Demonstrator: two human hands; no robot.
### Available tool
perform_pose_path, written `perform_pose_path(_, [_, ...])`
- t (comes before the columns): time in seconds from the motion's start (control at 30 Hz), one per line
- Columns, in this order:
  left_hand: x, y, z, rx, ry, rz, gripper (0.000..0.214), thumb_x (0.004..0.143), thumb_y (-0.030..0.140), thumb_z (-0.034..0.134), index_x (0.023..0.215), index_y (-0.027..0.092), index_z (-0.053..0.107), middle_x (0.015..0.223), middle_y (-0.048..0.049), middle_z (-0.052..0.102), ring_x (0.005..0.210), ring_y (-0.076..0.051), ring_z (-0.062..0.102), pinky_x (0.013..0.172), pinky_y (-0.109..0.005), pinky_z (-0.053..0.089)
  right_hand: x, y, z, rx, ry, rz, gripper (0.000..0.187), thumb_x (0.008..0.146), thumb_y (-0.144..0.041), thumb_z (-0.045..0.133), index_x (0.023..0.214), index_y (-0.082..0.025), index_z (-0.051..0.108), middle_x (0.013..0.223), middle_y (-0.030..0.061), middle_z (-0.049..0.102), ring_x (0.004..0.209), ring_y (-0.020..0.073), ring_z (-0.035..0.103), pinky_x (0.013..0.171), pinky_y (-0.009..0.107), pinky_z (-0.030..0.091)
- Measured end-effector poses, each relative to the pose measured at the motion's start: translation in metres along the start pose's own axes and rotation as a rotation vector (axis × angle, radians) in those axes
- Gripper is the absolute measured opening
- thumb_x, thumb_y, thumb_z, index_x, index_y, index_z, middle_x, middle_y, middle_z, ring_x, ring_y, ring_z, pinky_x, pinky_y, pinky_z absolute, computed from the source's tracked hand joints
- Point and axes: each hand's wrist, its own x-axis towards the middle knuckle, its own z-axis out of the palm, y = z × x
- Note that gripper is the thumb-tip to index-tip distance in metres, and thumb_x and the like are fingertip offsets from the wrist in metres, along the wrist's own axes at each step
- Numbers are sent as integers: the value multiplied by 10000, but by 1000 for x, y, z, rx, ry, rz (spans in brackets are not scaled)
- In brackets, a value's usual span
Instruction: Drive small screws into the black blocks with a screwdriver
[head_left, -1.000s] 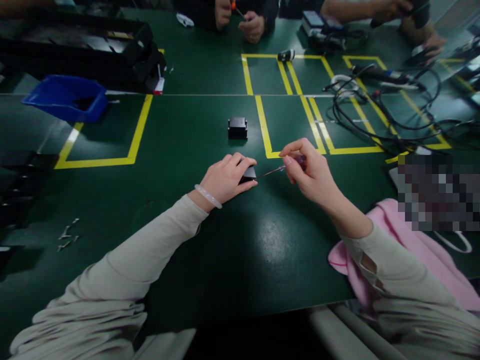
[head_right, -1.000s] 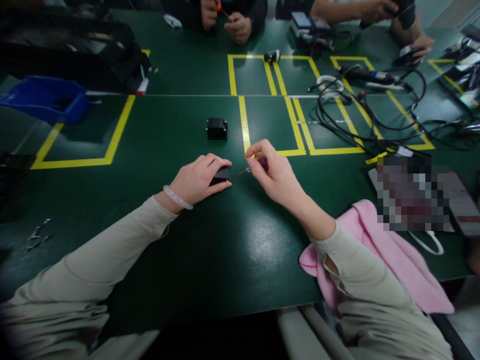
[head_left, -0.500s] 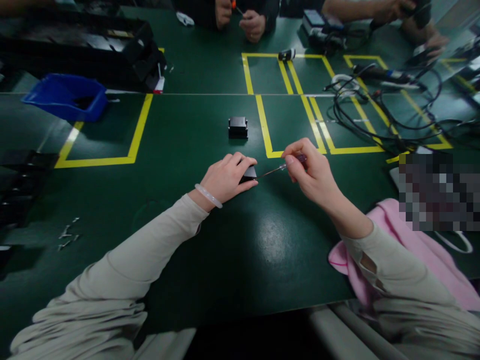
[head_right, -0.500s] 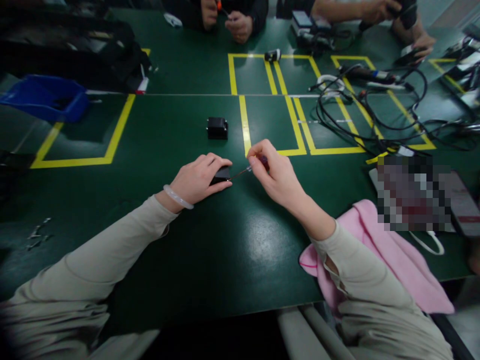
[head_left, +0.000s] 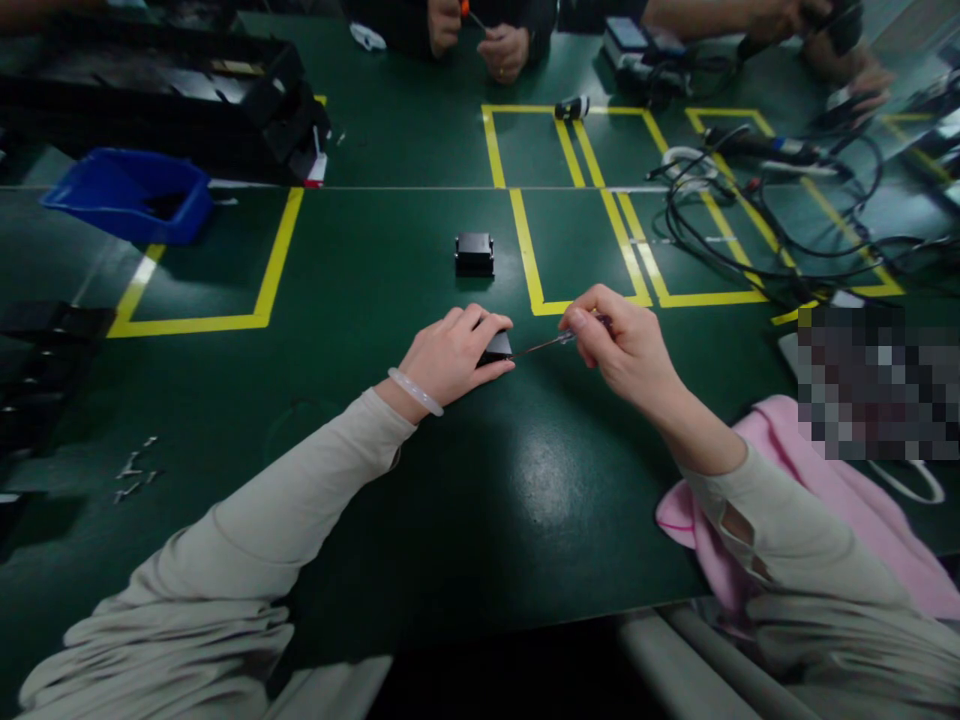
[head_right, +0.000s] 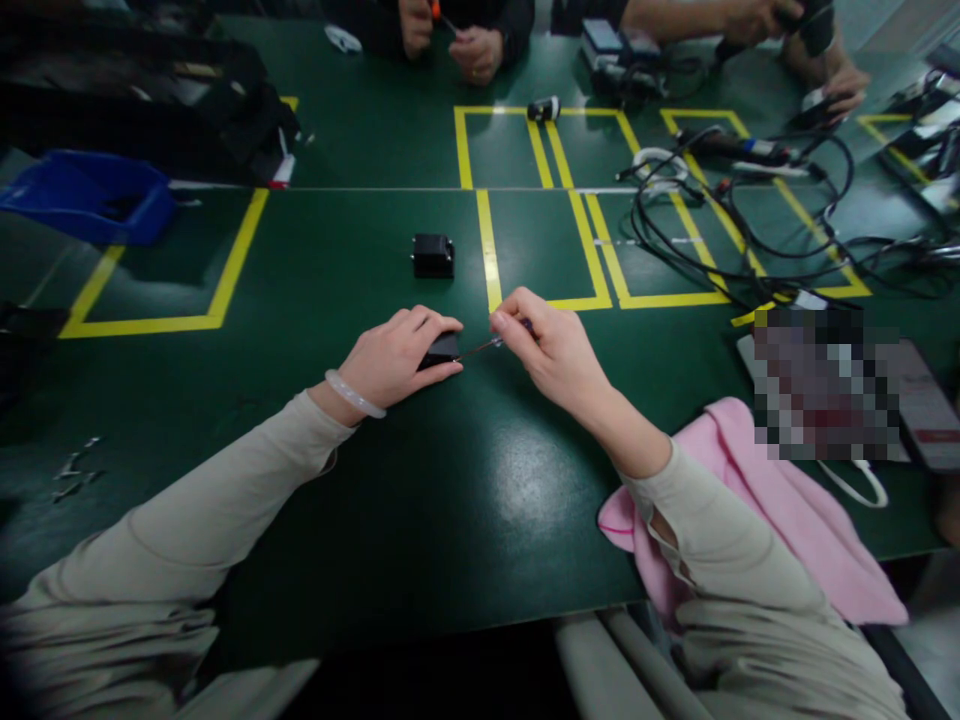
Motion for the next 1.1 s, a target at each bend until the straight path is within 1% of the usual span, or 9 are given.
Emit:
perform_pose_path(0.07, [0,0,0,-3,-2,-3,464,960,488,559,1328,208,512,1253,-100,592,1071,-243,569,804,-328,477,0,0,0,1,0,4,269,1020,-434,480,890,-216,567,645,-31,524,580,112,494,549,272,337])
perform_pose_path(0.2, [0,0,0,-20,-4,-4,462,961,488,557,1326,207,513,1255,-97,591,1079,-244,570,815,-328,478,0,1,0,30,-2,13,222,1030,-406,453,1014,-215,563,712,-23,529,591,114,486,551,270,346])
perform_pose_path(0.4, [0,0,0,-20,-3,1,461,966,484,552,1329,203,511,1266,-99,590,1082,-245,570,818,-329,479,1,3,0,15,8,27,242,1005,-410,517,864,-216,548,613,-44,507,538,104,474,524,266,322])
perform_pose_path(0.5, [0,-1,0,-21,-2,3,461,963,481,558,1326,200,512,1263,-101,593,1079,-246,570,814,-331,481,1,4,1,48,8,43,192,1014,-386,505,917,-225,545,605,-58,493,485,95,448,500,266,317])
perform_pose_path(0.6, [0,-1,0,-23,-1,6,459,962,481,559,1324,202,513,1259,-99,595,1073,-246,571,811,-334,485,1,4,1,82,-3,50,146,1022,-366,490,997,-231,537,623,-67,484,483,94,454,504,265,329])
perform_pose_path(0.67, [0,-1,-1,-20,2,8,455,964,480,555,1323,204,514,1257,-97,595,1071,-244,573,810,-332,484,1,3,1,66,1,39,159,1017,-372,499,977,-225,544,629,-62,492,516,97,469,523,265,334])
perform_pose_path(0.8, [0,-1,0,-18,2,3,453,961,479,559,1320,206,514,1254,-99,594,1073,-243,572,806,-325,481,1,3,-1,15,-5,33,238,999,-408,532,857,-219,553,603,-47,506,549,106,486,537,270,328])
perform_pose_path(1.0, [0,-1,0,-17,4,6,457,958,475,565,1325,208,514,1255,-97,594,1071,-241,571,805,-328,480,1,2,-1,61,-17,44,139,1005,-360,515,999,-225,547,700,-28,540,614,124,524,552,273,352])
perform_pose_path(1.1, [0,-1,0,-14,2,3,463,959,482,563,1328,208,514,1253,-94,595,1067,-240,574,798,-325,481,1,0,-1,34,-5,49,155,999,-351,528,917,-220,541,658,-40,528,584,114,518,554,273,349])
